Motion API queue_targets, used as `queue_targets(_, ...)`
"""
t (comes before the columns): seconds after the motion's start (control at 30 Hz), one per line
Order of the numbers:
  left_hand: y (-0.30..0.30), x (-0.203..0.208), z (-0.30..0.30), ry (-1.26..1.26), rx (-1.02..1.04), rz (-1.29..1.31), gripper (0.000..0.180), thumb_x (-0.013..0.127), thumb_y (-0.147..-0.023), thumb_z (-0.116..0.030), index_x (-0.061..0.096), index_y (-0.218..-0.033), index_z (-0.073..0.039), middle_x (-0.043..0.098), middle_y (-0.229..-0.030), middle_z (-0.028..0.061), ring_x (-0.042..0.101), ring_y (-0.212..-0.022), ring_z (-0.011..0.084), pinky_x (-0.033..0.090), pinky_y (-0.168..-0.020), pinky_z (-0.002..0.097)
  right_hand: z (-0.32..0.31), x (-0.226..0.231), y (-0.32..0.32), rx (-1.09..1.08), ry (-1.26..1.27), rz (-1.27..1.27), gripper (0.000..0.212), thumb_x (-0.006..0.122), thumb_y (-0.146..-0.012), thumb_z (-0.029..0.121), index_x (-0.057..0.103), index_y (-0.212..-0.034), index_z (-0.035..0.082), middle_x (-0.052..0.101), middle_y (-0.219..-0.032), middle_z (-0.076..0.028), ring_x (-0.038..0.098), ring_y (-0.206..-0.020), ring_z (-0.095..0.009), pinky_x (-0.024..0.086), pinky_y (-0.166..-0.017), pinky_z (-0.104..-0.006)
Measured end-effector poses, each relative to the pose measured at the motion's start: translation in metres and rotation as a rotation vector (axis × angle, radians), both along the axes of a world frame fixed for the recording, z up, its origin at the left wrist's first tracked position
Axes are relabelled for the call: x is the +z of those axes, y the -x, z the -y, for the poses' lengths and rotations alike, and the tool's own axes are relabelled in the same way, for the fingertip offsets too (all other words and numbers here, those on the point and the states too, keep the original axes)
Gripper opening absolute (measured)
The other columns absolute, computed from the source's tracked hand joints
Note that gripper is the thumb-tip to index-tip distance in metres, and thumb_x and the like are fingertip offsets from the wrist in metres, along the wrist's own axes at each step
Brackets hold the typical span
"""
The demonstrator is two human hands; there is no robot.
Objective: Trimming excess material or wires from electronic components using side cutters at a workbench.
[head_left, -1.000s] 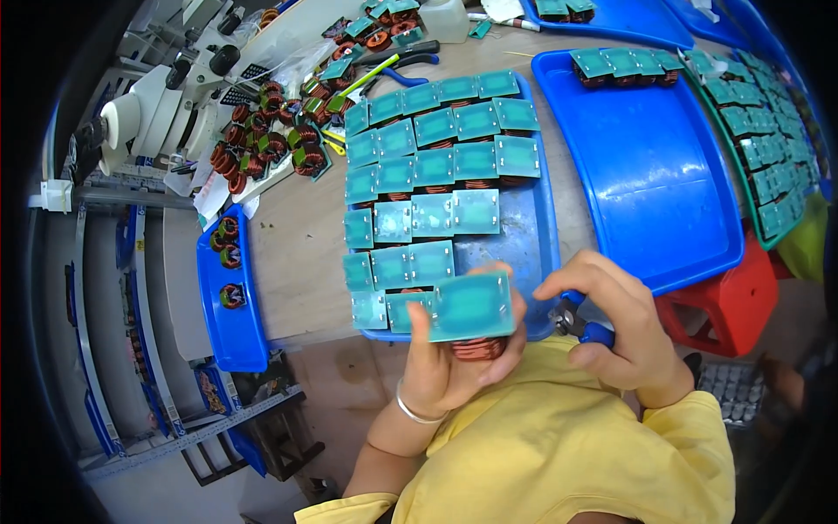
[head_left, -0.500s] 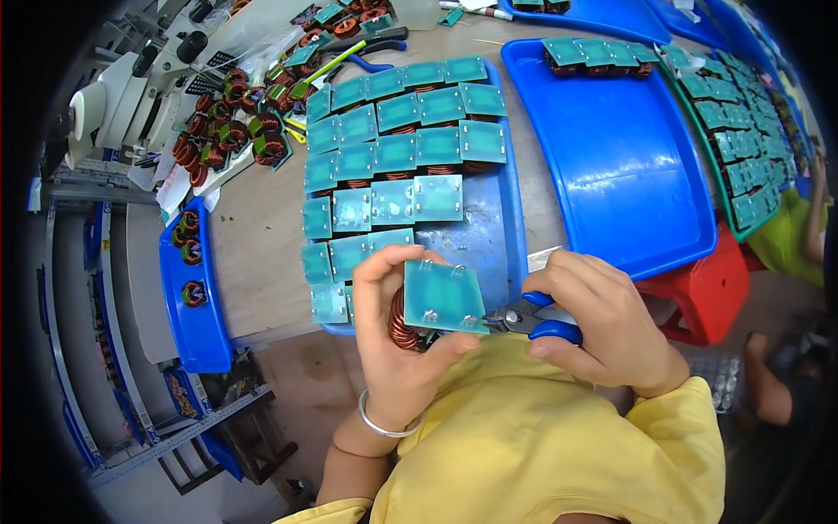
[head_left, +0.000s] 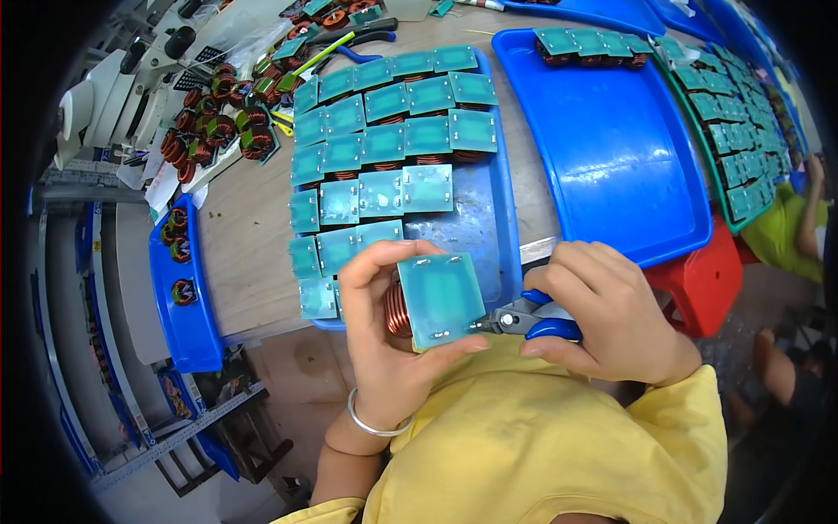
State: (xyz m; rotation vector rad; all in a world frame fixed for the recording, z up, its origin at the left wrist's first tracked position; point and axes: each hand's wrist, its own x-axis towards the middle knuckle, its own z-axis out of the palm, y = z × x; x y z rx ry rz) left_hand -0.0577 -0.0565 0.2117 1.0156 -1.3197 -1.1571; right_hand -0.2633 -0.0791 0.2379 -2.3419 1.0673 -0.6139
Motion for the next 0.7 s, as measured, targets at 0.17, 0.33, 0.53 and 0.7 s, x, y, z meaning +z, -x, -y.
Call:
queue_targets(0.17, 0.000, 0.006, 0.000, 0.096, -0.028, 0.113, 0.082, 0.084, -0.059, -0.011, 0.032, -0.122, -0.004, 0.049, -0.109, 0.0132, 0.053, -0.098, 0.0205, 0.048, -0.083, 0.0315, 0.000, 0.011, 0.006, 0.013, 0.136, -0.117, 0.042, 0.067, -0.071, 0.042, 0.054, -0.088, 0.006, 0.044, -0.077, -0.008, 0.048, -0.068, -0.023, 0.035, -0.058, -0.0311)
queue_targets(0.33, 0.000, 0.004, 0.003, 0.263, -0.048, 0.197, 0.078, 0.084, -0.059, -0.013, 0.036, -0.119, -0.003, 0.049, -0.109, 0.0136, 0.054, -0.099, 0.0227, 0.048, -0.084, 0.0337, -0.002, 0.015, 0.010, 0.011, 0.180, -0.150, 0.044, 0.066, -0.070, 0.044, 0.055, -0.090, 0.006, 0.043, -0.076, -0.007, 0.047, -0.069, -0.022, 0.034, -0.058, -0.0310)
queue_targets(0.53, 0.006, 0.004, 0.001, 0.296, -0.039, 0.197, 0.076, 0.083, -0.060, -0.014, 0.037, -0.119, -0.001, 0.048, -0.111, 0.0149, 0.054, -0.100, 0.0244, 0.048, -0.083, 0.0340, -0.005, 0.016, 0.015, 0.013, 0.218, -0.168, 0.044, 0.064, -0.071, 0.045, 0.055, -0.091, 0.007, 0.043, -0.077, -0.007, 0.045, -0.068, -0.022, 0.033, -0.058, -0.0311)
queue_targets(0.7, 0.012, 0.007, 0.000, 0.366, -0.075, 0.249, 0.074, 0.083, -0.061, -0.013, 0.038, -0.119, -0.001, 0.048, -0.111, 0.0157, 0.055, -0.100, 0.0250, 0.049, -0.081, 0.0337, -0.010, 0.014, 0.021, 0.002, 0.242, -0.175, 0.044, 0.061, -0.072, 0.047, 0.055, -0.093, 0.008, 0.044, -0.078, -0.007, 0.044, -0.068, -0.021, 0.033, -0.059, -0.0312)
